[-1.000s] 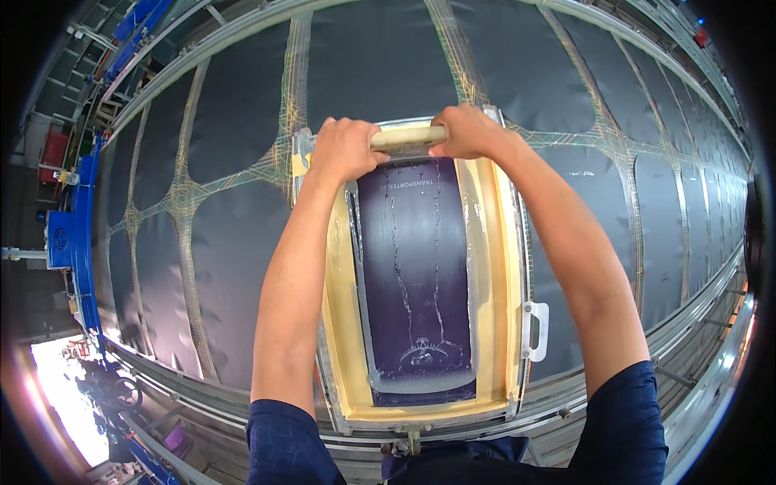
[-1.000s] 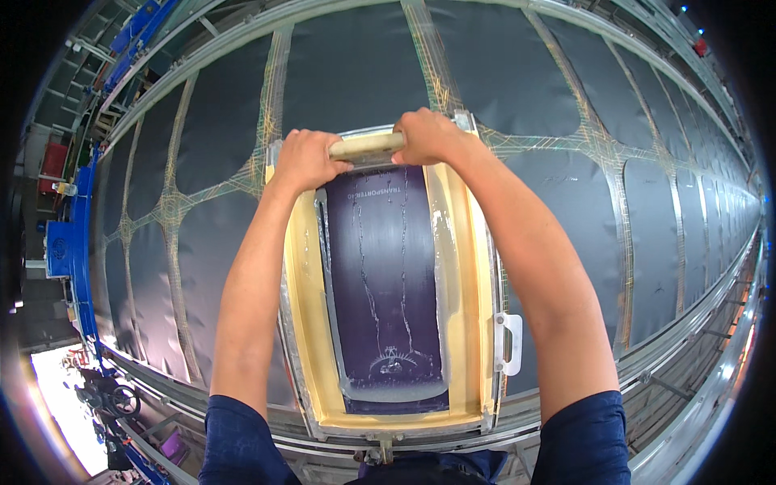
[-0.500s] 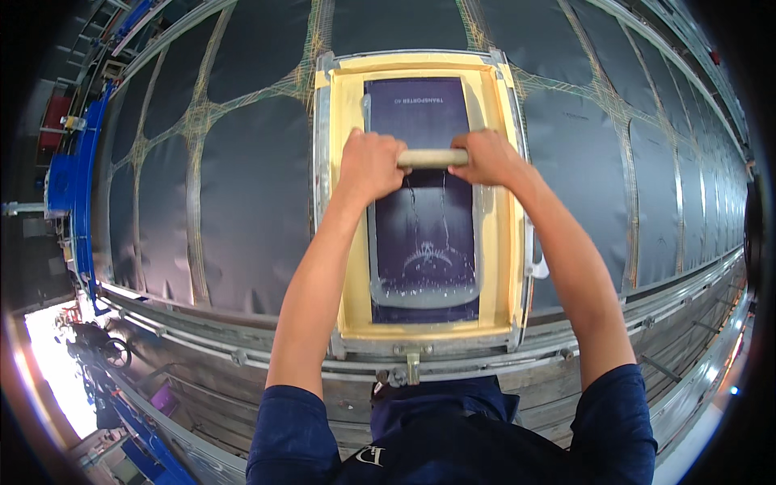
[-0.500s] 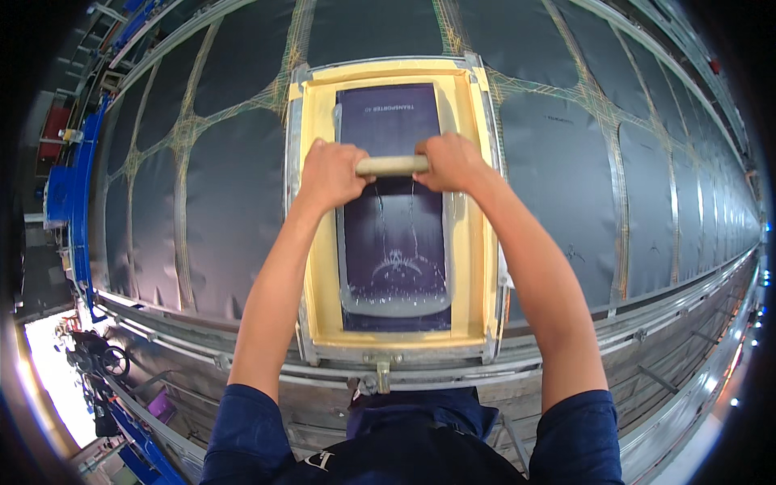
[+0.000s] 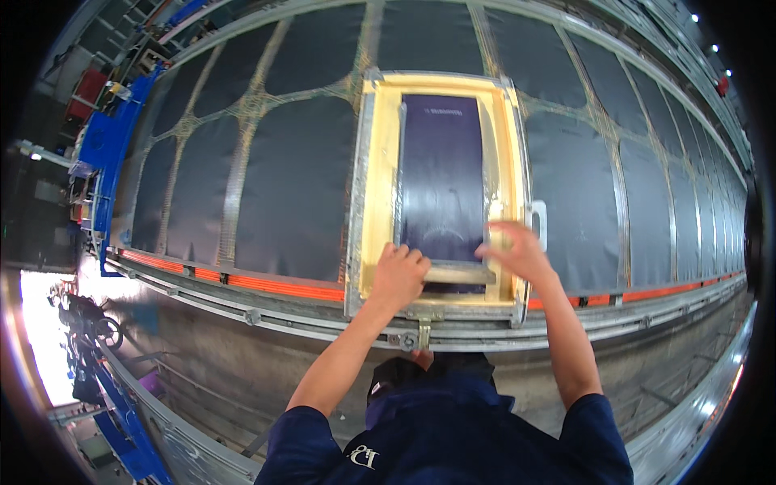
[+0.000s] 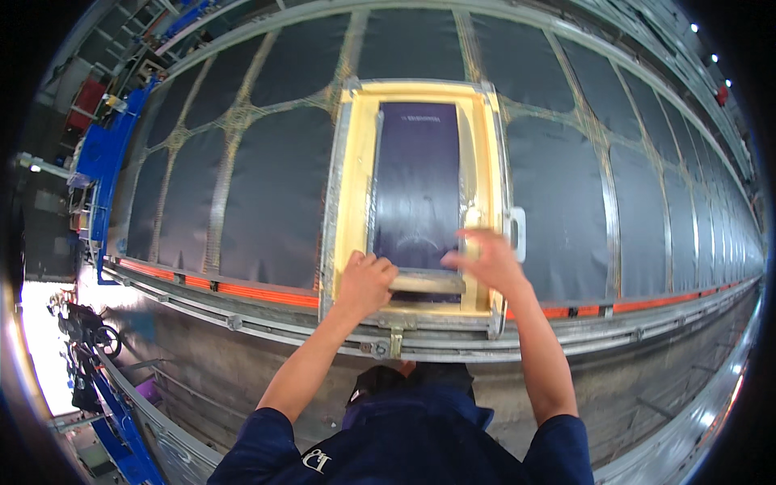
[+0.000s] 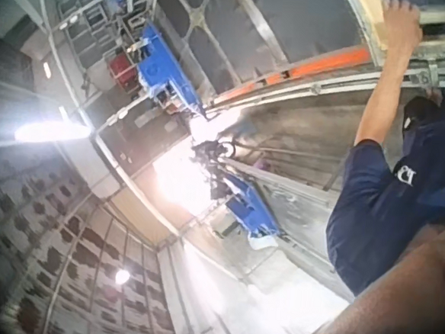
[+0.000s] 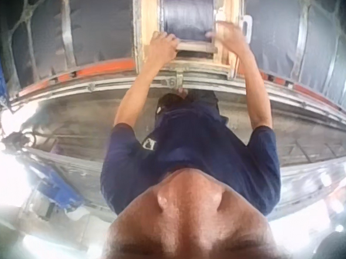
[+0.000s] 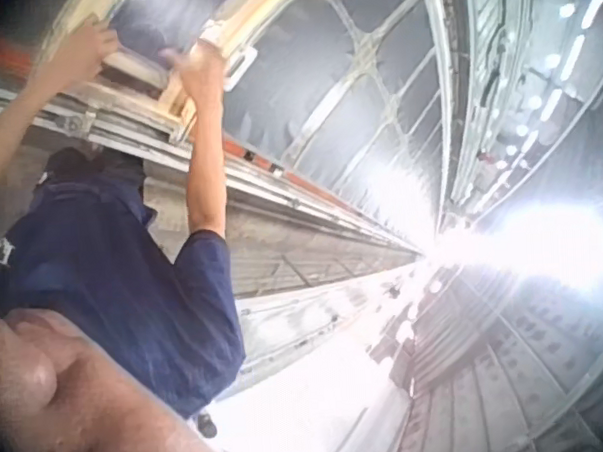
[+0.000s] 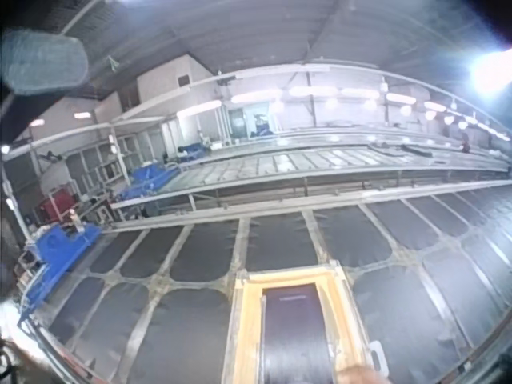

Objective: The person uses a squeegee to spread purple ink across a screen-printing frame placed over a large curved surface. They repeatedly pull the squeegee across the frame, repositioning it to cover different areas. The person briefly picks up a bottle of liquid and pours it onto the squeegee before continuing the spreading motion.

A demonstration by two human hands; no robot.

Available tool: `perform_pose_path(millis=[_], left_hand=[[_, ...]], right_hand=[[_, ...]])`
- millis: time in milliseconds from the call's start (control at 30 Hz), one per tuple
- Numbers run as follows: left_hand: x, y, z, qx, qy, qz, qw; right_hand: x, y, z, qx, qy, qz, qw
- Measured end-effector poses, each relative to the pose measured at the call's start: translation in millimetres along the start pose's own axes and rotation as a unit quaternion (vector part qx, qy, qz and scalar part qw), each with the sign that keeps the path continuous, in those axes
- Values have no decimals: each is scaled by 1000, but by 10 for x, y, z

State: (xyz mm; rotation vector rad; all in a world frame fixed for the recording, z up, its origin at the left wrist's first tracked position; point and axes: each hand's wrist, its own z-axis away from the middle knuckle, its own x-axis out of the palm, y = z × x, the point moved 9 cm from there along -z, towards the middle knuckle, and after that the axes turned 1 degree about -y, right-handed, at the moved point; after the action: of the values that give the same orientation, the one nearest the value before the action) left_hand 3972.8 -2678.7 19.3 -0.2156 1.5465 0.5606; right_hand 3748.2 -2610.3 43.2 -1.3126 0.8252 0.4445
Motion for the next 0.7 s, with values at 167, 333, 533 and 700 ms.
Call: perform_pose_path(millis=[167,333,533,700], left_hand=[[-17,16,-34,7,-19,-24,999],[12,-33,43,5,2,24,1000],[-318,-274,307,-48,72,74,993],[-565,-1307,917,-90,33,29,995]], right_hand=[[-520,1447,-205,311,237,80,917],[-462,1431,-187,205,294,-8,934],[-720,998,-402,237,261,-65,934],[333,132,-713,147,304,-59,939]])
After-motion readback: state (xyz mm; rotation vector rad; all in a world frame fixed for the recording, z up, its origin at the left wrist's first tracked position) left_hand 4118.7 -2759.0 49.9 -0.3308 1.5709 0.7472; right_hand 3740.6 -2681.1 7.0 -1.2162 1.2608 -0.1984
